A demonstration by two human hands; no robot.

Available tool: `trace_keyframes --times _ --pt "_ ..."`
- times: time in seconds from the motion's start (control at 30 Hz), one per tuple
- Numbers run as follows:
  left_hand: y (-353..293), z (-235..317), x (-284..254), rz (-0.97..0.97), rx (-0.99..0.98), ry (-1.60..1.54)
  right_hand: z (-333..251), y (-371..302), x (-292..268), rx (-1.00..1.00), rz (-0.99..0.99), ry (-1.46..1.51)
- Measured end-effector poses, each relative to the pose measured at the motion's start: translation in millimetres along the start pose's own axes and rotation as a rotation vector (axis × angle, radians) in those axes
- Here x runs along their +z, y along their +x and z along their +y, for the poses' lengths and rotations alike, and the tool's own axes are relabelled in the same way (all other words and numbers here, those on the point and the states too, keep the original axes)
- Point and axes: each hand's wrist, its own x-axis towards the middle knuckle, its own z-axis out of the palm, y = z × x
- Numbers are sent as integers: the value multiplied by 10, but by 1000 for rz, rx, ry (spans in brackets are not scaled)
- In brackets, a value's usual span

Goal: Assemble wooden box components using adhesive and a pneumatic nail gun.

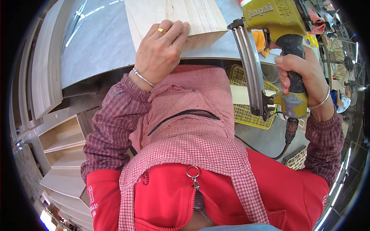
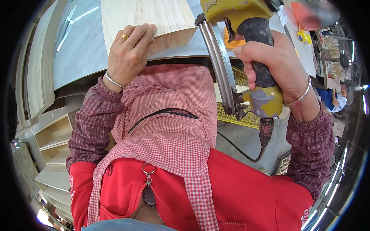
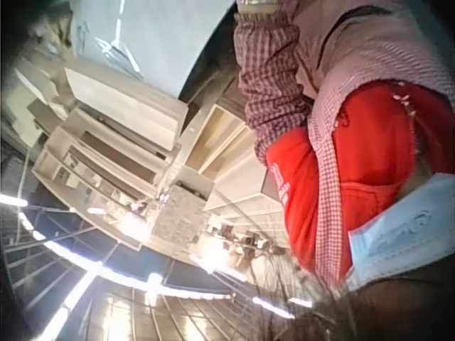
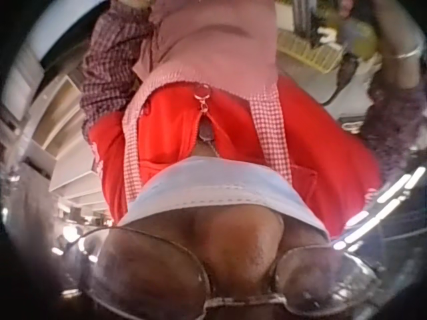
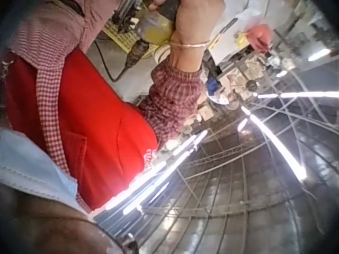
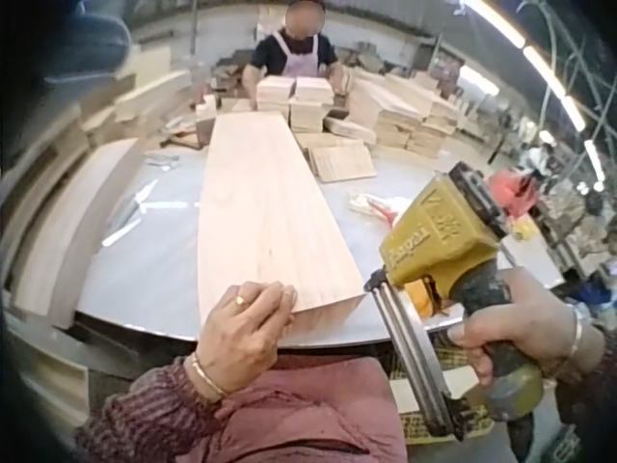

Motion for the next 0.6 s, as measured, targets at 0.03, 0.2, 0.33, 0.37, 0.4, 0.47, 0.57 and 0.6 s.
trace_keyframes --times 0.03,0.2,0.33,0.37,0.4,0.47,0.57,0.6 --pt "1 8 -4 -6 -10 -4 -15 -2 21 0 2 -4" --pt "16 29 -25 -4 -22 -19 1 15 -15 25 -16 -20" --pt "17 29 -21 -4 -20 -18 -3 17 -21 46 -22 -32" --pt "17 28 -18 -4 -18 -15 -8 17 -20 52 -21 -36" --pt "18 29 -15 -5 -16 -13 -12 16 -19 58 -20 -41" --pt "7 28 -8 -3 -11 -12 -14 14 9 57 -14 -40" --pt "-3 27 10 5 2 -8 -16 8 52 55 5 -38" --pt "4 21 6 5 -2 -3 -30 14 59 52 0 -41"
